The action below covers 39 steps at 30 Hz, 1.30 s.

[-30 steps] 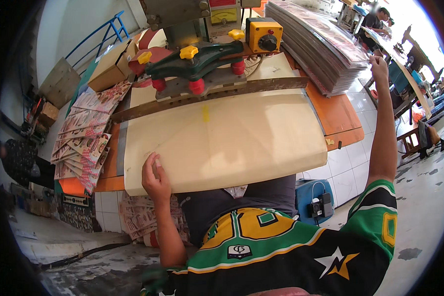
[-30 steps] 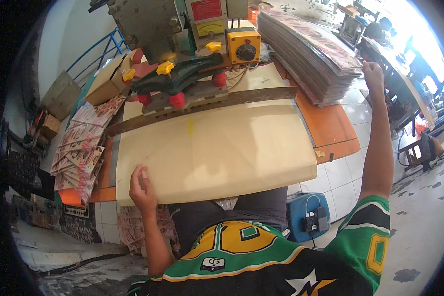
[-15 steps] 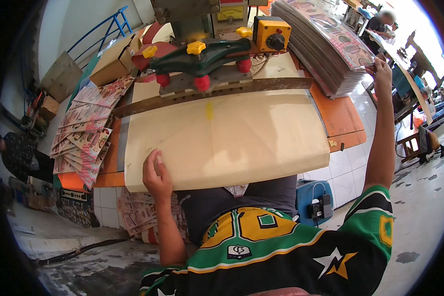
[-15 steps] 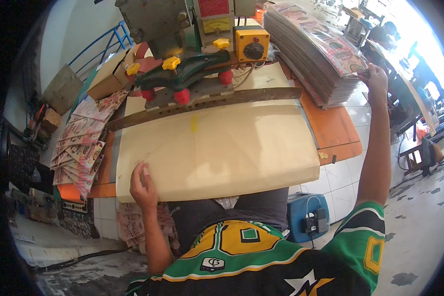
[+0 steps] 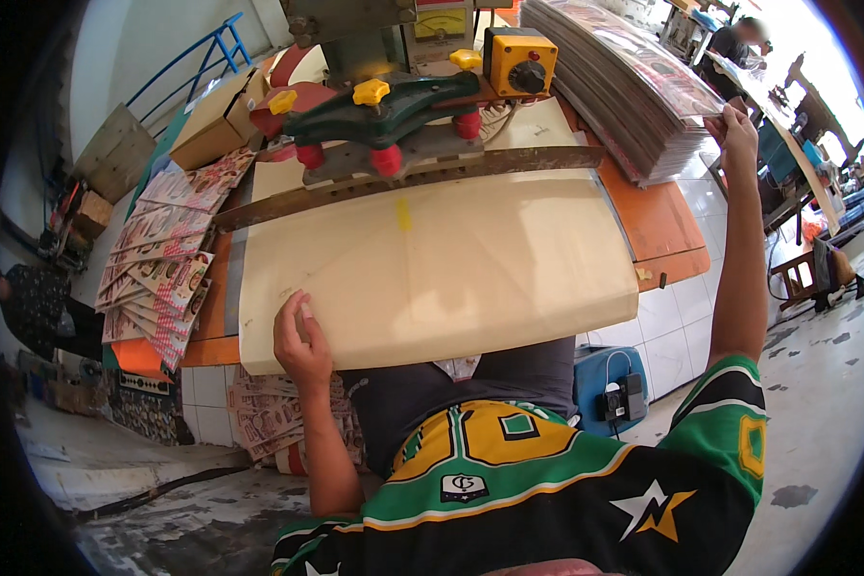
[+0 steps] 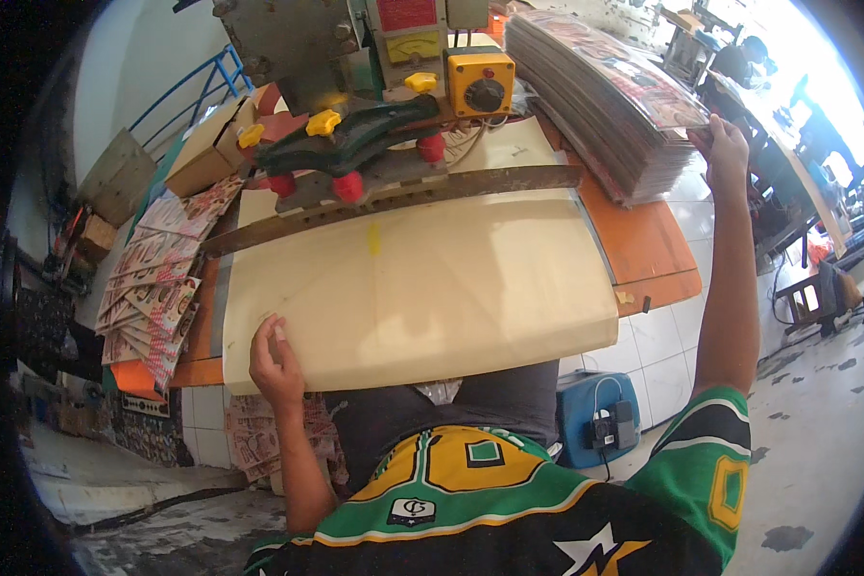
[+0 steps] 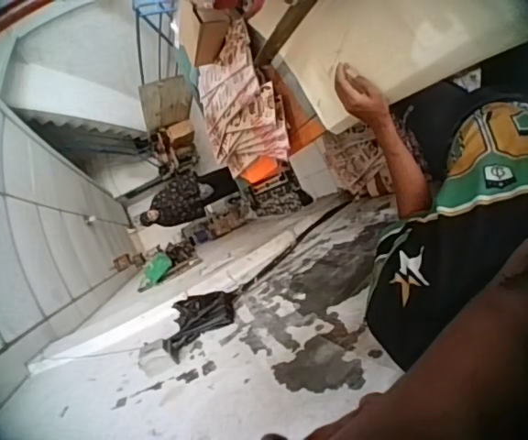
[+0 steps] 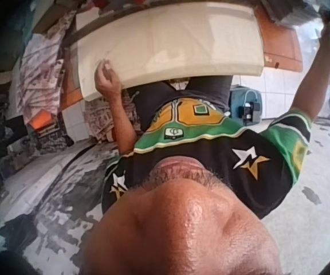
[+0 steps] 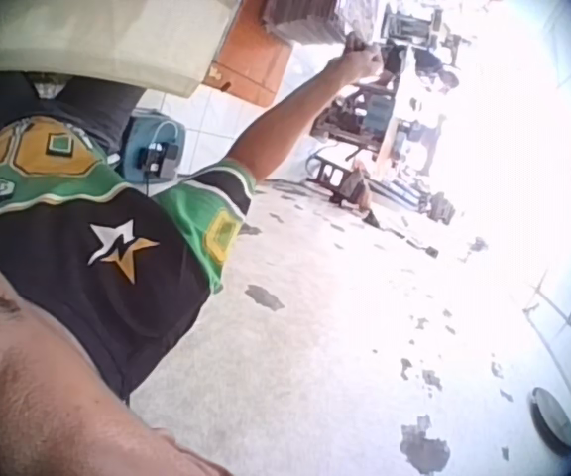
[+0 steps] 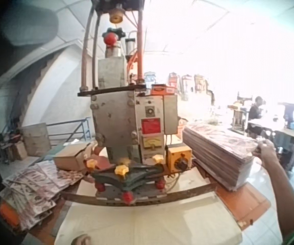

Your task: The person seals printed plastic sheets using a heat-sealing machine. The person picks up a strip of printed sheets, aligns the edge with the heat-sealing bar, presses the bar down by hand, and then folds the sealed end before placing the item aside.

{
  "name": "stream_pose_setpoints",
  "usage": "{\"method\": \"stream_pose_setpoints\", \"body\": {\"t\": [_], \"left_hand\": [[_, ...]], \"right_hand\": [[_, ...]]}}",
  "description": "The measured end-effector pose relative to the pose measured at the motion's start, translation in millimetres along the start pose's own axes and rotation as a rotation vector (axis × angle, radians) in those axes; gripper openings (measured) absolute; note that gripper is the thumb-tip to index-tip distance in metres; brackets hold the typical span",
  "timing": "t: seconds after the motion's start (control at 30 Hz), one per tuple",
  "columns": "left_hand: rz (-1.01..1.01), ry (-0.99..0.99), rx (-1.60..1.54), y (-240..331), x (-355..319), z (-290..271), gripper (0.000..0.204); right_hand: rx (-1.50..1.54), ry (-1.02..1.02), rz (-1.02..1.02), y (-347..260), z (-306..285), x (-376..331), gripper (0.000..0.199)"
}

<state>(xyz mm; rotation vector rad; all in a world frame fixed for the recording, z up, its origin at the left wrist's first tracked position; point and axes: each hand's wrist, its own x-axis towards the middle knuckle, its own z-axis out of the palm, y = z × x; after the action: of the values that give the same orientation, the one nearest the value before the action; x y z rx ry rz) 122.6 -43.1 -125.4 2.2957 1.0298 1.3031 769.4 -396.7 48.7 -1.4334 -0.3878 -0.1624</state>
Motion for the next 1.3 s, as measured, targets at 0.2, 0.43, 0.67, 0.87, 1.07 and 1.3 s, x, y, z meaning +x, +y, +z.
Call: {"method": "stream_pose_setpoints", "body": {"t": [0.2, 0.43, 0.67, 0.87, 1.07, 1.3], "left_hand": [[0.015, 0.008, 0.027, -0.1, -0.1, -1.2, 0.025], [0.029, 0.015, 0.028, -3.2, -0.6, -0.1, 0.025], [0.046, 0.019, 0.022, -3.5, 1.1, 0.4, 0.023], [0.039, 0.02, 0.022, -2.5, 0.2, -2.6, 0.022], [0.06, 0.032, -0.007, -0.4, 1.7, 2.5, 0.021], [0.071, 0.044, 0.031, -2.1, 0.6, -0.4, 0.021]], "right_hand": [[0.25, 0.094, 0.145, -13.6, 9.0, 9.7, 0.036], [0.429, -0.114, 0.368, 6.1, -2.1, 52.7, 0.029], [0.178, -0.076, -0.013, -14.7, 30.6, 13.9, 0.028], [0.103, 0.06, -0.345, -50.3, 52.2, -33.5, 0.028], [-0.727, 0.228, -0.908, -48.6, -23.6, -75.1, 0.036], [-0.91, 0.439, -0.854, -32.3, -103.4, -156.7, 0.049]]}}
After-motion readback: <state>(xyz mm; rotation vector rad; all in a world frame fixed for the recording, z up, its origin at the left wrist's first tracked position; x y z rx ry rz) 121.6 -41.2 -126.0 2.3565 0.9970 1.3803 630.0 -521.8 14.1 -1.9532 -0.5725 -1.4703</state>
